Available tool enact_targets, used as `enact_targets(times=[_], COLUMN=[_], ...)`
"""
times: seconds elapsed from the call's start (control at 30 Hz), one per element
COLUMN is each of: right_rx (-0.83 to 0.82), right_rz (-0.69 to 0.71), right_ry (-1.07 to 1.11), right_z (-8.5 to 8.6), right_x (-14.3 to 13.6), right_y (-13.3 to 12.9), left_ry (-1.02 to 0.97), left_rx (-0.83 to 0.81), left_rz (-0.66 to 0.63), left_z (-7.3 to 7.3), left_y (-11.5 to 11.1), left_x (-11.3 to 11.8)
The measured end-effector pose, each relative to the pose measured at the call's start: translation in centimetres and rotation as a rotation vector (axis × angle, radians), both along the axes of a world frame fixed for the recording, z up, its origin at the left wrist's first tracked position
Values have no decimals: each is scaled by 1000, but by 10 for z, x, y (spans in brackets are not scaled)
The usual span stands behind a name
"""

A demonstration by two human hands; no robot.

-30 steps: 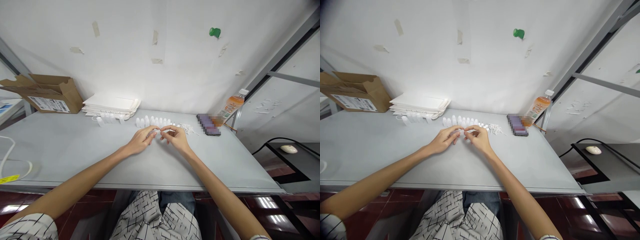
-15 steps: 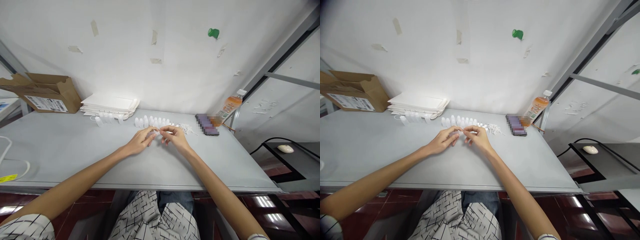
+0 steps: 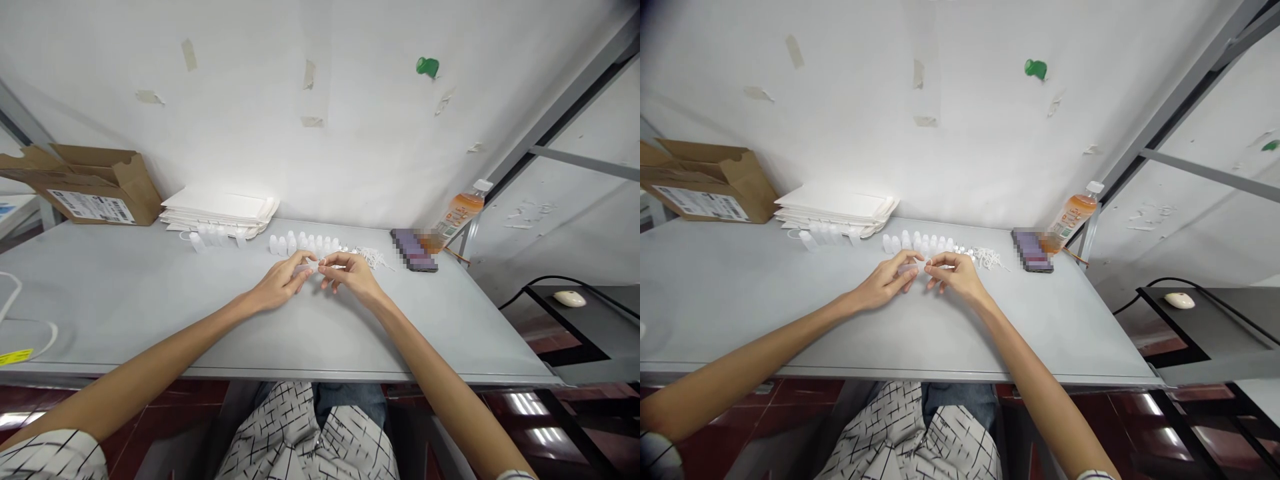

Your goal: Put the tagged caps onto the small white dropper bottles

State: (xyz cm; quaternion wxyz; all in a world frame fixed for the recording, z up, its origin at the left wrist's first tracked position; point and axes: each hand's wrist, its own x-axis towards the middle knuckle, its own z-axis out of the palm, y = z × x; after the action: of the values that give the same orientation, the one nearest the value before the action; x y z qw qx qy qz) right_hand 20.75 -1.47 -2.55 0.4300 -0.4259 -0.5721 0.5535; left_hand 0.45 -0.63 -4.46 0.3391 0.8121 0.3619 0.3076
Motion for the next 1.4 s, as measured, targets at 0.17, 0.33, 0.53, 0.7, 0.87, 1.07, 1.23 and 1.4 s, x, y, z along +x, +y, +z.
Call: enact_targets(times=[0.17, 0.33, 0.53, 0.7, 0.87, 1.07, 1.23, 1.4], right_rx=[-12, 0, 65, 123, 132, 139, 134, 145], right_rz=[8, -1, 47, 85, 105, 105, 86, 42], right_ry=[13, 6, -28, -121, -103, -25, 41, 78], right_z=[1, 2, 0, -3, -7, -10, -11, -10], right_x=[-1, -1, 0, -1, -4, -8, -8, -6], right_y=[-1, -2, -3, -3, -4, -5, -4, -3], left_ry=[-4, -1, -40, -146, -212, -84, 101, 223], left_rx=[-2, -2, -48, -202, -298, -132, 116, 359], left_rz=[-11, -15, -31, -81, -131, -118, -45, 11], left_z=[2, 4, 6, 5, 2, 7, 5, 0], left_y=[-1, -2, -3, -2, -1, -3, -4, -7], left_x=[1, 1, 1, 2, 1, 0, -1, 1])
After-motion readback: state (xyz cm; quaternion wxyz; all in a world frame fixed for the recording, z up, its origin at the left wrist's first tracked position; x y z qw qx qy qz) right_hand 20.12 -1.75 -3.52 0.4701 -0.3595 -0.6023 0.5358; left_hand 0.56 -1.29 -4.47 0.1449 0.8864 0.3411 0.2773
